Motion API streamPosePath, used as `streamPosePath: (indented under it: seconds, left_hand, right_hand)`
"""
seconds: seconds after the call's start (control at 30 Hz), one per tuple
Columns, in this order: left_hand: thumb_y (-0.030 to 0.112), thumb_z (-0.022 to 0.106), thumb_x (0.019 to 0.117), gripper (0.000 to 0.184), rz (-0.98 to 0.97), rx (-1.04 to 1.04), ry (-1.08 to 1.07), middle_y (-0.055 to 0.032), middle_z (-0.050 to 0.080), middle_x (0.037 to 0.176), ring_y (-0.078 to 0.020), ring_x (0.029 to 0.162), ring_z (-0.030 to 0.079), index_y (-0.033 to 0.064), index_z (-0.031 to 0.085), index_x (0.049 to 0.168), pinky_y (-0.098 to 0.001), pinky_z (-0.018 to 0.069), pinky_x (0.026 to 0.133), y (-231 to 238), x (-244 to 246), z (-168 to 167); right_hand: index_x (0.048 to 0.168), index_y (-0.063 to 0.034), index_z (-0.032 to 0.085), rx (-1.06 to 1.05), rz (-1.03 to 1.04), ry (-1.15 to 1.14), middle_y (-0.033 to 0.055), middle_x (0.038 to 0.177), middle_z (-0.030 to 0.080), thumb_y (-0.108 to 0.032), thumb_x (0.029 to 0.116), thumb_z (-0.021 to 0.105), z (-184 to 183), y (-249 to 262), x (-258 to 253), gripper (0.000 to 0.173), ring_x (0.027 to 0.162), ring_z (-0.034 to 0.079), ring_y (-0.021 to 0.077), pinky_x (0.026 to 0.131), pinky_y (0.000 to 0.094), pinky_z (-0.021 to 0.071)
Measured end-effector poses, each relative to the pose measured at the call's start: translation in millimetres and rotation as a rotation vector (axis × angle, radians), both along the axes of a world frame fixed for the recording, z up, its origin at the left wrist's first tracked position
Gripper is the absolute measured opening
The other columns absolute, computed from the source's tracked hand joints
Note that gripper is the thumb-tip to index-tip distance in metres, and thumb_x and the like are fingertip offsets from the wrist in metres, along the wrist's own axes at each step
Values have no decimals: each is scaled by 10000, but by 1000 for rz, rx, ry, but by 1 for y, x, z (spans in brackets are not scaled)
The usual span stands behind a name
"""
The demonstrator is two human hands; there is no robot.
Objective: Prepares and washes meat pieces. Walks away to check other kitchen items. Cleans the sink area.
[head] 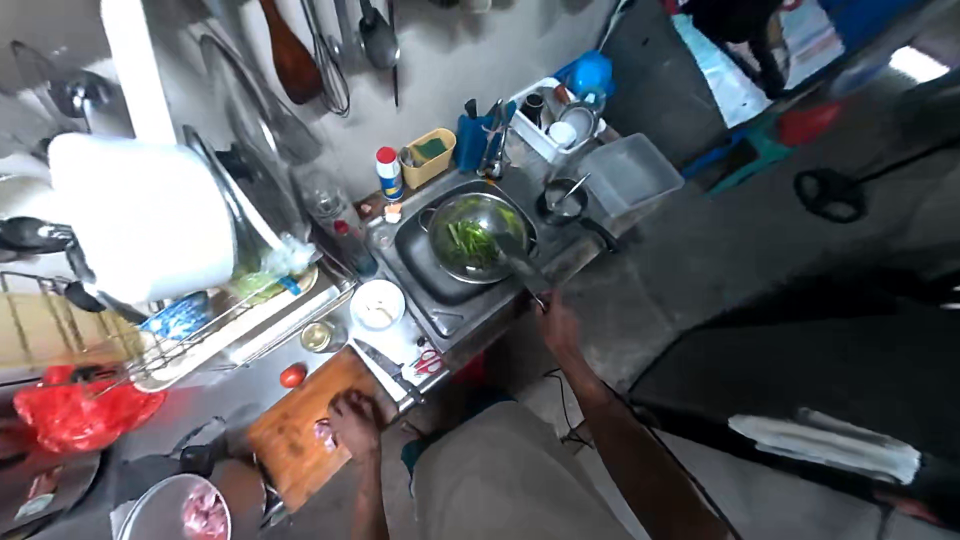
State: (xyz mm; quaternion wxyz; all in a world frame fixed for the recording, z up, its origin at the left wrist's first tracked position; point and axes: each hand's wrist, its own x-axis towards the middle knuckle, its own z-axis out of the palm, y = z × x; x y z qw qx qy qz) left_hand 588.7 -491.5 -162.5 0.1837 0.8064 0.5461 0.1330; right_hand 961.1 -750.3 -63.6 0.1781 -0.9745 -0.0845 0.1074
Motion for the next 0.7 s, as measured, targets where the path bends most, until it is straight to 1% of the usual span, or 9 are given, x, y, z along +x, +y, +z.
streamPosePath:
  seconds: [0.1,0.17,0.27,0.37,0.47,0.53,0.6,0.63,0.7]
  left_hand:
    - [219,683,952,463,108,12,-2,-314,498,1442,-490,1324,509,-36,599,1330,-582,455,1093,-6,13,-4]
    - [264,689,942,558,171,41,86,-330,470,1467,-522,1358,463,-32,545,1393,-622,410,1116,-11,17,-7]
    - [438,623,953,671,319,21,274,-301,354,1579,-535,1464,308,80,476,1500,-740,279,1119,-14,24,-11]
    - [566,648,910,778,436,-29,253,-296,211,1650,-560,1509,174,177,440,1552,-806,227,1095,-10,25,-14]
    - [564,693,876,821,461,-26,179,-324,313,1587,-560,1462,282,116,469,1527,-724,329,1104,-2,17,-25]
    - [592,685,869,845,439,-27,192,-313,389,1544,-539,1427,360,98,469,1519,-687,375,1094,2,17,-22]
    - [610,721,850,924,383,-32,183,-342,418,1512,-562,1385,409,44,445,1526,-704,418,1048,0,25,-7]
    - [604,753,828,983,363,-46,171,-360,411,1510,-572,1377,416,7,419,1533,-708,427,1039,-4,24,5]
    - [600,806,780,1103,374,-126,154,-366,347,1553,-546,1419,377,-37,346,1555,-660,394,1110,-6,24,21]
  right_hand:
    - [1426,-108,525,26,-47,69,177,1085,730,-389,1059,497,-19,9,62,463,968,723,379,842,581,574]
    - [1422,-89,525,7,-25,102,196,1141,717,-387,1072,481,-27,15,100,462,1028,712,387,886,591,560]
    - [1430,-102,544,14,29,94,192,1224,699,-359,1076,473,-52,24,153,443,1092,696,387,932,592,546]
    - [1438,-105,516,50,9,106,217,1260,669,-358,1075,512,-67,43,189,442,1090,684,423,903,622,551]
    - [1438,-105,492,78,-22,115,246,1214,670,-359,1080,493,-68,74,216,439,1042,691,444,840,642,561]
    - [1467,-77,448,49,-18,121,253,1228,661,-319,1092,457,-66,97,238,447,1078,685,440,876,623,563]
    - [1498,-46,403,50,-5,91,285,1280,631,-262,1074,471,-72,109,256,480,1143,658,458,918,618,556]
    - [1529,-22,371,35,29,73,302,1360,585,-226,1055,500,-73,113,258,532,1220,617,461,981,610,531]
    - [1581,31,277,-39,111,52,311,1548,415,-171,1025,541,-80,117,263,647,1420,455,441,1147,557,420]
